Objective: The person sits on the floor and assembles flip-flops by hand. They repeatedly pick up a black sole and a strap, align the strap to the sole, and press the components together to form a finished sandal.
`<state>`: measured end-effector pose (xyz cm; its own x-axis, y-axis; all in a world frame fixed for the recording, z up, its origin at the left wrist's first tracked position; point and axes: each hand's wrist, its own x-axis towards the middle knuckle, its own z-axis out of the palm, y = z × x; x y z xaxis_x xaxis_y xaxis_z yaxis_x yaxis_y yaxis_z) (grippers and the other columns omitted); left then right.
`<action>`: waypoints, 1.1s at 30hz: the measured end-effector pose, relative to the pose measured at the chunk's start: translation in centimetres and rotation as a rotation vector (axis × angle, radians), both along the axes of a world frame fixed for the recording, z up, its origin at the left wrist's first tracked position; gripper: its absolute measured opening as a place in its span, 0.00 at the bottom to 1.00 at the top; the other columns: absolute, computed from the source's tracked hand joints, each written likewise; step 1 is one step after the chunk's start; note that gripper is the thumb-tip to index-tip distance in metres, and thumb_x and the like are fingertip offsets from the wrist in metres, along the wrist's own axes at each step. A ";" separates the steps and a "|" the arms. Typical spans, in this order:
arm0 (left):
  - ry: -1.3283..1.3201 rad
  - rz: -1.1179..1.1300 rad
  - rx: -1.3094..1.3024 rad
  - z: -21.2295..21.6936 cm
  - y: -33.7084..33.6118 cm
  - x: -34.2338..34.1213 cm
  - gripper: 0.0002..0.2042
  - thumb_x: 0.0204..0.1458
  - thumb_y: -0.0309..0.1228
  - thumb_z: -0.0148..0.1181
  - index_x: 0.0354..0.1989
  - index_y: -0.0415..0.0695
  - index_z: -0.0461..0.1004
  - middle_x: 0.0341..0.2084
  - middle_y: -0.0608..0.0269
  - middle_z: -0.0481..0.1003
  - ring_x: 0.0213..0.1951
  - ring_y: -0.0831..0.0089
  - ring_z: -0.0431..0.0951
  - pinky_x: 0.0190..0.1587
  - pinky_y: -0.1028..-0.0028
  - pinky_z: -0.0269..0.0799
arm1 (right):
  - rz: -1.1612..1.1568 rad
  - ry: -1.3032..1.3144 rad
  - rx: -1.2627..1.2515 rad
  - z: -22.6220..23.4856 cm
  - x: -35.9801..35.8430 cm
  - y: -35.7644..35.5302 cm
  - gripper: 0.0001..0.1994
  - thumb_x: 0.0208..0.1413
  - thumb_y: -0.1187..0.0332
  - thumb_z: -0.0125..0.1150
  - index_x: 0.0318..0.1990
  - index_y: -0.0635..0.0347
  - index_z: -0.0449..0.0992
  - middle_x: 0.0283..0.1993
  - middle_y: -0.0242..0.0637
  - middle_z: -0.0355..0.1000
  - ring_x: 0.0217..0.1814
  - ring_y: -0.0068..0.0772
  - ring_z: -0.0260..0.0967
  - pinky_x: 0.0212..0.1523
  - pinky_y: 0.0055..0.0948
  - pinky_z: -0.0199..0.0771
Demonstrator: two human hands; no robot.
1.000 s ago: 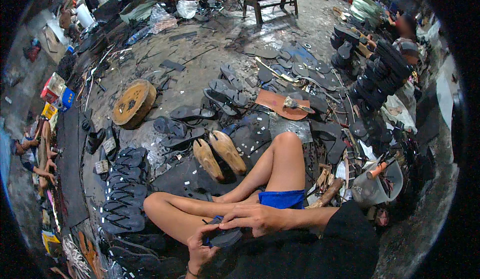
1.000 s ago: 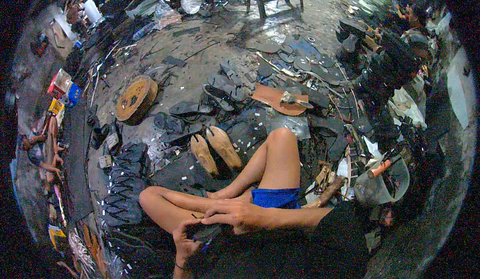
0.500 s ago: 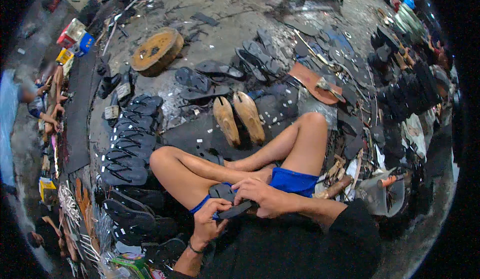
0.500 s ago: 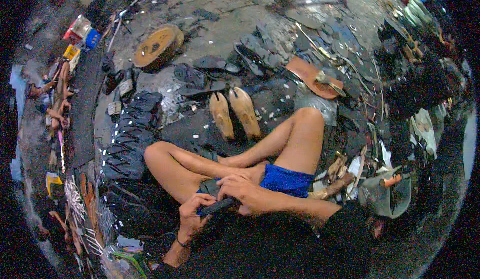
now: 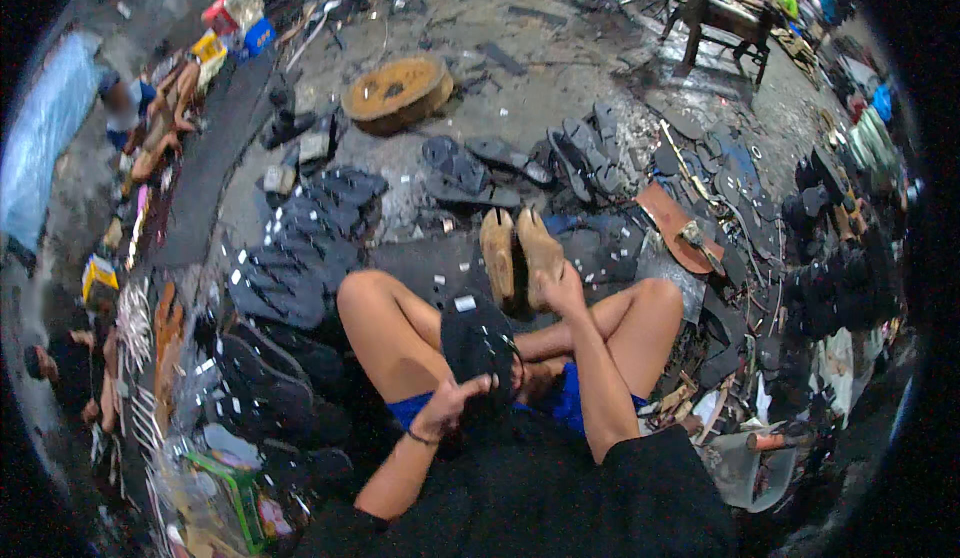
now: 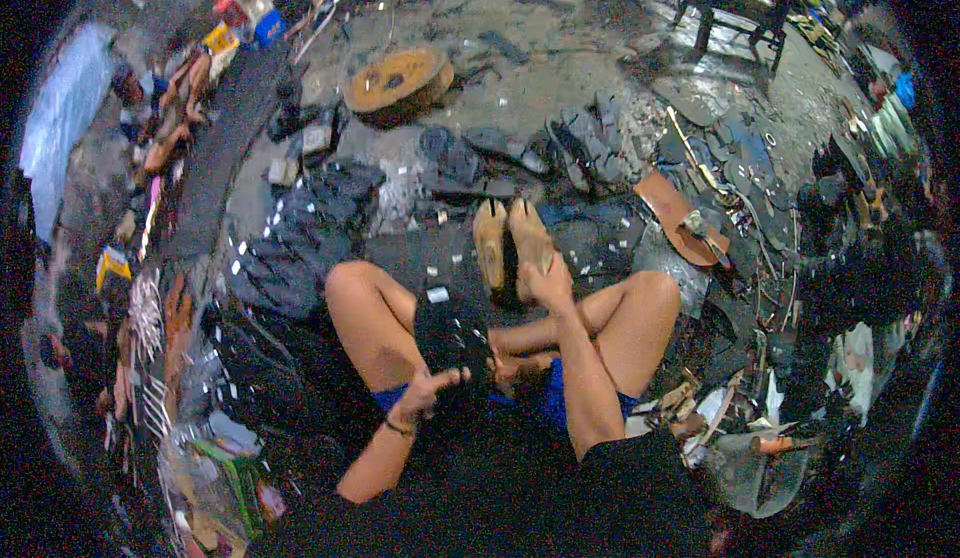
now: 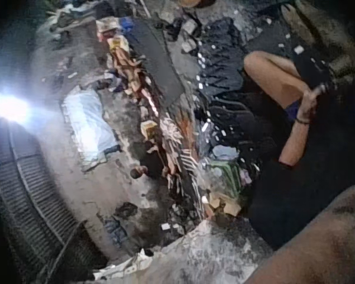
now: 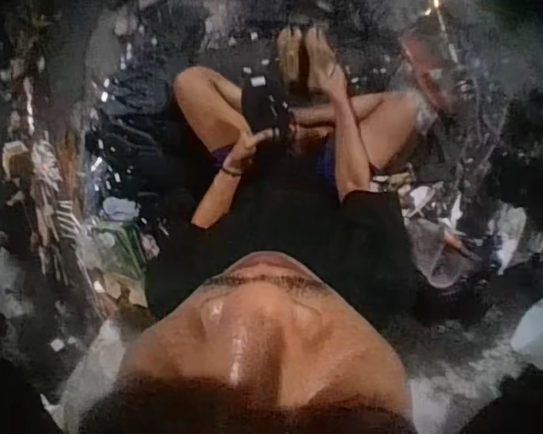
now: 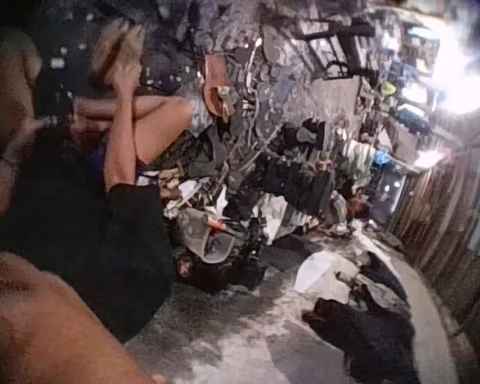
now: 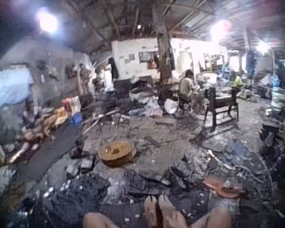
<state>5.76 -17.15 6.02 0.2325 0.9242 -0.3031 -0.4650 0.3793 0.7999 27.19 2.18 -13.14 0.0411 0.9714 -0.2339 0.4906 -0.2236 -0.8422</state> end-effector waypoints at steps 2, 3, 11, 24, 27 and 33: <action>-0.029 0.108 -0.004 -1.5 0.8 -1.1 0.21 0.53 0.34 0.61 0.53 0.38 0.68 0.41 0.60 0.75 0.43 0.69 0.76 0.46 0.70 0.75 | 0.008 0.593 -0.208 6.6 -0.5 -2.8 0.25 0.56 0.60 0.62 0.56 0.64 0.66 0.48 0.38 0.72 0.45 0.28 0.71 0.48 0.32 0.72; 0.010 0.185 -0.037 -1.2 1.4 -1.5 0.22 0.55 0.37 0.61 0.53 0.38 0.68 0.40 0.61 0.75 0.42 0.71 0.77 0.43 0.72 0.75 | -0.052 0.922 -0.296 12.5 -0.7 -5.0 0.23 0.56 0.62 0.61 0.56 0.64 0.66 0.48 0.39 0.72 0.45 0.32 0.72 0.49 0.33 0.73; -0.150 0.412 0.045 -2.2 5.7 -4.6 0.30 0.59 0.54 0.49 0.56 0.38 0.66 0.44 0.58 0.75 0.43 0.68 0.77 0.48 0.68 0.75 | 0.253 0.843 -0.527 25.6 1.6 -17.6 0.30 0.52 0.58 0.59 0.56 0.74 0.65 0.50 0.47 0.72 0.50 0.39 0.73 0.54 0.33 0.71; -0.181 0.690 -0.049 -4.5 1.6 -2.0 0.44 0.54 0.71 0.24 0.62 0.43 0.59 0.54 0.49 0.67 0.55 0.60 0.69 0.59 0.62 0.66 | 0.643 -0.120 0.282 26.1 -5.3 -19.9 0.32 0.50 0.63 0.64 0.60 0.71 0.61 0.54 0.55 0.68 0.53 0.54 0.69 0.52 0.41 0.72; -0.358 0.609 -0.123 -4.1 1.9 -1.8 0.45 0.52 0.72 0.26 0.60 0.41 0.61 0.54 0.48 0.67 0.54 0.57 0.69 0.59 0.61 0.66 | 0.627 -0.125 0.250 26.6 -5.0 -19.7 0.32 0.50 0.63 0.64 0.60 0.71 0.61 0.54 0.56 0.68 0.53 0.54 0.69 0.52 0.41 0.72; -0.478 0.613 -0.120 -4.9 1.8 -1.5 0.46 0.53 0.71 0.27 0.62 0.38 0.59 0.56 0.45 0.66 0.55 0.55 0.69 0.59 0.60 0.66 | 0.588 -0.107 0.237 27.3 -4.9 -19.5 0.31 0.50 0.63 0.65 0.59 0.71 0.63 0.54 0.55 0.68 0.52 0.53 0.69 0.51 0.40 0.72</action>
<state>4.24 -15.40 1.12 -0.1781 0.8971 -0.4044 -0.9027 0.0147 0.4301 22.26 -17.28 14.16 -0.5031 0.8635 -0.0343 0.5584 0.2945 -0.7755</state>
